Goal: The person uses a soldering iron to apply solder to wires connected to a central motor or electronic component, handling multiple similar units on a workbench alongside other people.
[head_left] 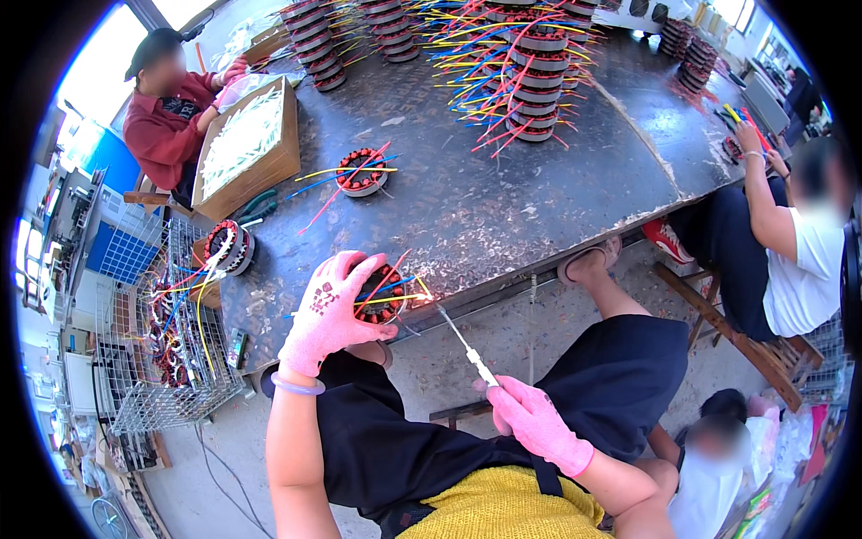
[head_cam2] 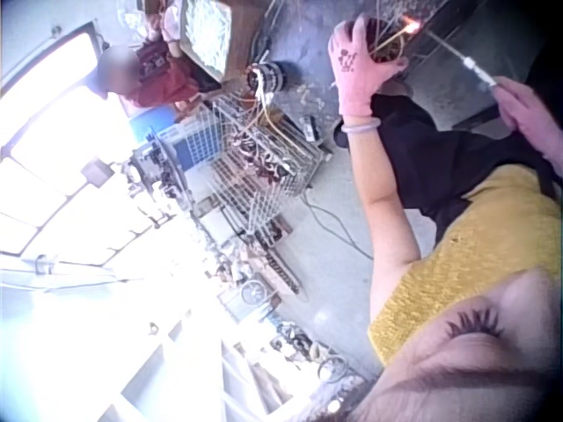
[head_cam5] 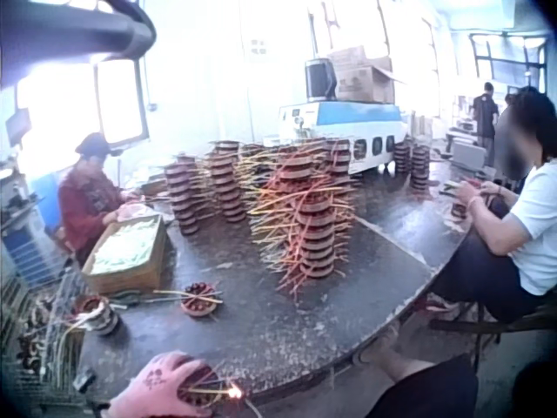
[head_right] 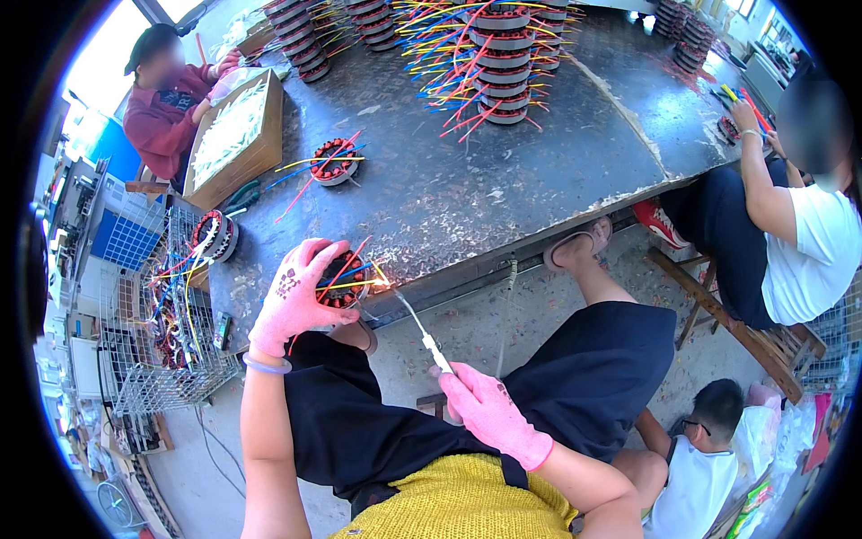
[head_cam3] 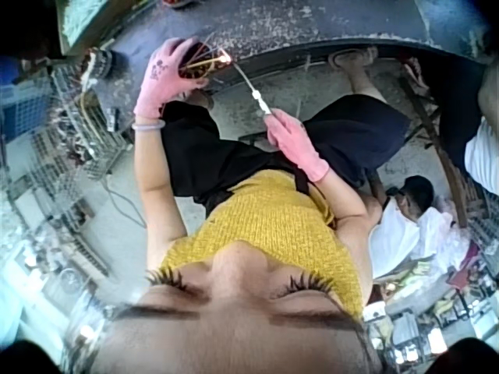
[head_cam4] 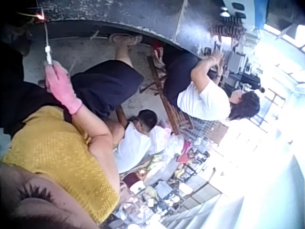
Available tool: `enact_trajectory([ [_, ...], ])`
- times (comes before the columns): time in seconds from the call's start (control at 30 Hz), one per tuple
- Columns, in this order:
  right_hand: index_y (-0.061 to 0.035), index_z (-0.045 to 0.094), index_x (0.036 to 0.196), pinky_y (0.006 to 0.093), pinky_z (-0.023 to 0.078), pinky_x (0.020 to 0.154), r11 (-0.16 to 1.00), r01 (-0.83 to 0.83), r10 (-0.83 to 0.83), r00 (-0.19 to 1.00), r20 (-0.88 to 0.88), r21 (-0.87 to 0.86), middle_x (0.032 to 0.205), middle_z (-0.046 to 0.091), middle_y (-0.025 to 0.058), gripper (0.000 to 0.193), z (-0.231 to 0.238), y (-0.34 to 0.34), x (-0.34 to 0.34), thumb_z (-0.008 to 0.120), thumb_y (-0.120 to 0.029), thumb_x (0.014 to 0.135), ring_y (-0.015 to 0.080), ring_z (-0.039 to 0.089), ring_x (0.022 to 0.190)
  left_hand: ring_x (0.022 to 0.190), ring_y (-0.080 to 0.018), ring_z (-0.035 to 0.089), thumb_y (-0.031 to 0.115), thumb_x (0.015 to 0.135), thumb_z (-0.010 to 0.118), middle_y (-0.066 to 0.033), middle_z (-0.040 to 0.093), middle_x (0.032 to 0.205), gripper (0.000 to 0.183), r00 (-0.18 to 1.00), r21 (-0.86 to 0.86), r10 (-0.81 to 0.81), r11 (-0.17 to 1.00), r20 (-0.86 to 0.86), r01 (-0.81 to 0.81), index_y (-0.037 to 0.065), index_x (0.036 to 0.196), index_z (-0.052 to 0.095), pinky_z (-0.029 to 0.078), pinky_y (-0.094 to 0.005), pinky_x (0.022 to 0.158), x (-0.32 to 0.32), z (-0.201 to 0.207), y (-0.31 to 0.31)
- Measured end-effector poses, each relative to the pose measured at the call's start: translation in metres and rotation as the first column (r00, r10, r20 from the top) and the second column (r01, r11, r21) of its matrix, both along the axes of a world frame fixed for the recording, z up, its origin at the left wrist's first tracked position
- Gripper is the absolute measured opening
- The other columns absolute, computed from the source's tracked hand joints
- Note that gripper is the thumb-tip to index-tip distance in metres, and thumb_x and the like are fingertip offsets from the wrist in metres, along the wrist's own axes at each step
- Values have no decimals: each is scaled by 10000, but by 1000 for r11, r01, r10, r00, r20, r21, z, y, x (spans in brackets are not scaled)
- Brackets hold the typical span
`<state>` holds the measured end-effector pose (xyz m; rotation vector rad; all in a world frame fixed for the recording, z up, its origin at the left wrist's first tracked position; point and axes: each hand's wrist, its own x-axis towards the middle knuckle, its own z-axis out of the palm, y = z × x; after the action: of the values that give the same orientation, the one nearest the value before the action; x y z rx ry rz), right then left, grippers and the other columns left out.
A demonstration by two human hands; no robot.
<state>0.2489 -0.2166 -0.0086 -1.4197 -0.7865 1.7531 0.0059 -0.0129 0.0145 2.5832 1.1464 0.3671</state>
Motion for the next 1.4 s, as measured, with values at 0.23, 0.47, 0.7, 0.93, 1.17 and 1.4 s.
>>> enact_trajectory([
  [0.23,1,612,1242,256,400,575,999,-34,32,997,68,39,690,471,-18,326,5,1,1,472,-217,1044,58,443,620,1213,-387,507,313,537,896,-162,534,1289,909,1000,3,4,1000,-4,-4,98,1351,551,397,-456,1062,0,0,0],
  [0.47,7,603,1254,252,403,582,999,-20,19,999,42,34,703,483,-20,330,5,1,0,483,-218,1044,52,448,630,1224,-385,503,313,538,896,-161,526,1299,910,1000,-3,20,1000,-8,-20,112,1355,551,395,-452,1066,0,1,-2],
  [0.7,8,602,1258,255,423,594,1000,-17,16,998,57,12,697,508,-3,345,0,1,0,487,-230,1036,66,483,627,1232,-384,498,325,545,896,-161,523,1298,907,1000,-9,13,1000,-3,-13,121,1359,551,389,-450,1074,0,0,-1],
  [0.93,8,601,1253,265,428,594,999,-31,29,997,66,36,687,515,19,341,-5,0,0,484,-225,1032,74,493,620,1222,-389,501,328,537,898,-163,526,1296,916,1000,-10,13,1000,-1,-13,110,1356,550,392,-455,1072,0,1,-1],
  [1.17,-1,606,1236,263,414,578,999,10,-10,1000,1,39,678,495,4,319,-6,-2,0,480,-215,1036,66,476,608,1216,-389,505,324,540,896,-169,532,1291,915,1000,-3,-1,1000,0,1,95,1354,548,397,-457,1065,1,1,0],
  [1.4,-5,610,1233,268,416,571,999,-30,29,997,67,14,677,487,12,315,5,3,0,479,-211,1036,74,470,591,1222,-392,504,329,545,894,-172,530,1304,918,1000,-9,2,1000,1,-2,94,1360,544,392,-458,1071,-1,0,0],
])
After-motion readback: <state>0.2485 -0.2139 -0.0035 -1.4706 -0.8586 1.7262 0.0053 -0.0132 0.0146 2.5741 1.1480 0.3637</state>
